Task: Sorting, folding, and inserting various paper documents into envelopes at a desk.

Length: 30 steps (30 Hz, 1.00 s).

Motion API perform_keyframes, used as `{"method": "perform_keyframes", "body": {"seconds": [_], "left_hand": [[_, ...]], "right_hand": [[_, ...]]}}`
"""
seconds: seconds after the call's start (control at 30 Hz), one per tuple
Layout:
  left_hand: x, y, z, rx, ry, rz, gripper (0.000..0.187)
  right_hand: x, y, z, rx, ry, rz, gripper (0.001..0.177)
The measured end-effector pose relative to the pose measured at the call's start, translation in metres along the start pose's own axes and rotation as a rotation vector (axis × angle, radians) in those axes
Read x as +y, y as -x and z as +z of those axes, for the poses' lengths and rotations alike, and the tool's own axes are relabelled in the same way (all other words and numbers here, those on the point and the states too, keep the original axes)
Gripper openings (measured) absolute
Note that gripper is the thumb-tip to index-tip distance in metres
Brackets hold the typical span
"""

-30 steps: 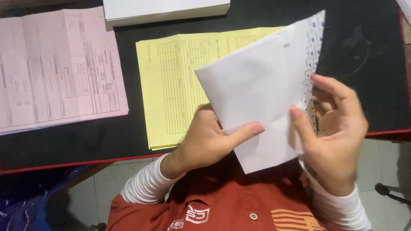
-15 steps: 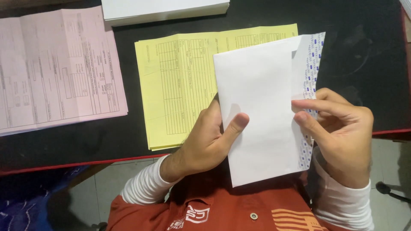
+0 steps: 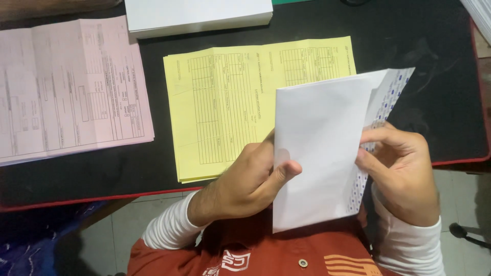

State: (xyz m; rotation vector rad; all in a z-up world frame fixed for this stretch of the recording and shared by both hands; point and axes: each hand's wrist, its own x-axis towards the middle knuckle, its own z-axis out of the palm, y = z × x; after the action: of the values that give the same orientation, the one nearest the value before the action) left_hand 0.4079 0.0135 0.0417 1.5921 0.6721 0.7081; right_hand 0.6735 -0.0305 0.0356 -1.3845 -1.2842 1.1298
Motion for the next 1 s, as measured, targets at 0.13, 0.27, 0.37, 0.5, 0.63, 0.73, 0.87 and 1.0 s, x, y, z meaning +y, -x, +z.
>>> {"method": "perform_keyframes", "body": {"seconds": [0.13,0.27,0.37,0.5,0.63,0.73,0.87,1.0], "left_hand": [[0.003,-0.001,0.0,-0.029,0.025,0.024,0.07],[0.002,0.0,0.001,-0.024,0.018,0.022,0.072],[0.001,0.0,0.003,-0.029,0.005,0.037,0.07],[0.004,0.0,0.003,-0.039,-0.049,0.042,0.073],[0.001,0.0,0.003,-0.03,-0.076,0.095,0.053],[0.001,0.002,0.002,-0.006,-0.082,0.028,0.047],[-0.003,0.005,0.001,0.04,-0.097,0.019,0.043],[-0.005,0.007,0.0,0.138,-0.148,0.006,0.044]], "right_hand": [[0.007,0.001,-0.007,-0.012,0.085,-0.039,0.042],[-0.025,-0.004,0.015,0.035,0.099,-0.071,0.046],[-0.027,-0.003,0.019,0.039,0.126,-0.036,0.044],[-0.012,0.0,0.009,0.089,0.23,0.018,0.027],[-0.013,0.003,0.011,0.102,0.082,0.025,0.025],[-0.009,0.002,0.006,0.062,-0.109,0.009,0.015],[-0.017,0.002,0.007,0.081,-0.175,0.026,0.011],[-0.033,0.002,0.014,0.297,-0.265,0.05,0.028]]}}
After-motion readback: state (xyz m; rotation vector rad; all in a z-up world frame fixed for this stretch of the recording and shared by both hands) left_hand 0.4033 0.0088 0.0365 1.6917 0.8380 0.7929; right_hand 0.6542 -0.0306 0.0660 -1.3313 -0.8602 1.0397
